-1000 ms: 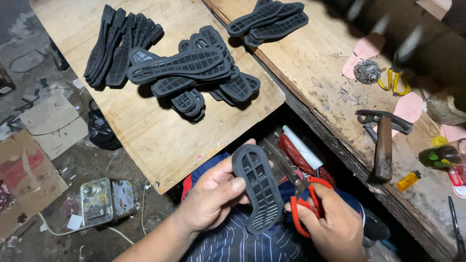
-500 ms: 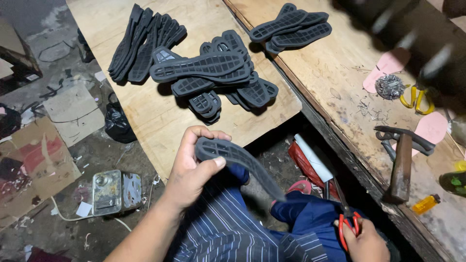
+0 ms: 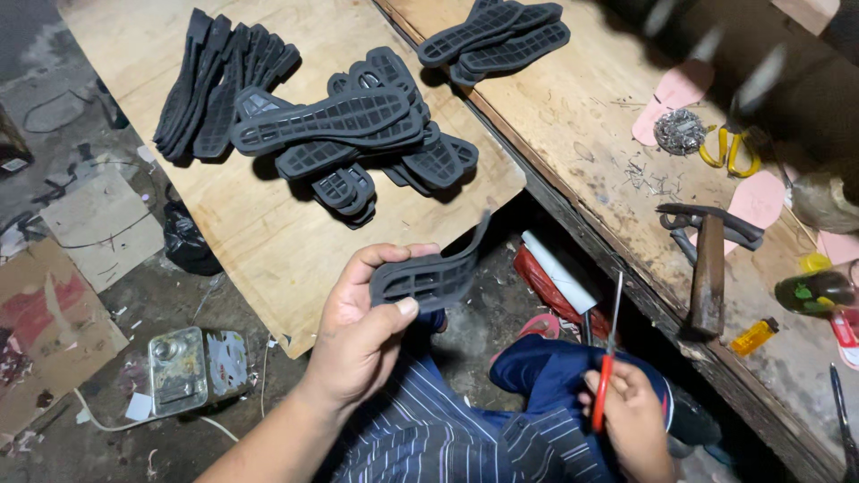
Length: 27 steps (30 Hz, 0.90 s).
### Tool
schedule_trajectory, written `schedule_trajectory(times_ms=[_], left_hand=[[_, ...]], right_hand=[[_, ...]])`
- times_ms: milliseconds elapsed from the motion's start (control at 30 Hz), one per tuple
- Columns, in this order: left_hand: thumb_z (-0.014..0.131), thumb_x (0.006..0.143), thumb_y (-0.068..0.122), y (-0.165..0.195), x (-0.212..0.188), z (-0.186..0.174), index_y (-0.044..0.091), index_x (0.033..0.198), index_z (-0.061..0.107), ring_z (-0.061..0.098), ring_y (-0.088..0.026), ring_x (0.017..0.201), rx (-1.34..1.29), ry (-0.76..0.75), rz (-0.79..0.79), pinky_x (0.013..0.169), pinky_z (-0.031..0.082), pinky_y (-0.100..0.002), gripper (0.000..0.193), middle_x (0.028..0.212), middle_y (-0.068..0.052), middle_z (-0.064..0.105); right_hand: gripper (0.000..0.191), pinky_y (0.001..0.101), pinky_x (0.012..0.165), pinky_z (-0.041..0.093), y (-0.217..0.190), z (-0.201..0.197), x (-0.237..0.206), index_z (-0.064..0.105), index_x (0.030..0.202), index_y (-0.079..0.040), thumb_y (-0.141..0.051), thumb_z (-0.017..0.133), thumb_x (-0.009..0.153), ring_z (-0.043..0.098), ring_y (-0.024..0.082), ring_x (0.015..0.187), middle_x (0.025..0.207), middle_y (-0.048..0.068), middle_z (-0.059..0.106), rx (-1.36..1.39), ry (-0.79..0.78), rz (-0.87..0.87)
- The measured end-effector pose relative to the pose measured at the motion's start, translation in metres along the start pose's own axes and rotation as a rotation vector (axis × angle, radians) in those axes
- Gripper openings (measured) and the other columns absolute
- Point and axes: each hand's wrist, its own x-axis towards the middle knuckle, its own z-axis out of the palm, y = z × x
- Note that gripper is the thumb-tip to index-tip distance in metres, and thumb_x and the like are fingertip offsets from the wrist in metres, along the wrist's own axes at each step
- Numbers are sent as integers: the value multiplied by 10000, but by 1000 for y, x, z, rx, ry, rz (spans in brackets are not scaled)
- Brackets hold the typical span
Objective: The person sits at a workbench and uses red-handled scissors to trim the edges of black rubber shoe sole components one at a time, turning each piece over to cut around its outline, then places the trimmed piece on a stack of finished soles on the bench.
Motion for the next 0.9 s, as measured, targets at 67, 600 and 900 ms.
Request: schedule_trajectory(times_ms=[67,600,900], left_hand=[[588,879,-73,-15,-2,3,48,1262,508,589,-282,1268,-129,-49,-24,1115,448,-445,410,1400,-190,539],[443,1143,334,-70,-34,-15,-31,1534,424,636,-307,1085,-522,-372,-550,936,545,-401,535,1424,-271,595],[665,1000,207,-36,-25,-11,52,1437,404,550,-183,1047,-359,-65,-152,941,484,-348,532,1119,-68,529]], right_hand=[[332,362,681,600,-12,29,-12,475,1234,29,-126,579,961,739,259,856,1087,180,736,253,-151,-87],[396,334,796,564,-110,140,-28,476,1308,-32,68,635,959,659,187,958,1124,100,647,381,-83,-479],[547,275,819,525,-72,100,-49,495,1309,-4,-39,740,822,632,131,929,1103,106,670,-96,-330,-432]])
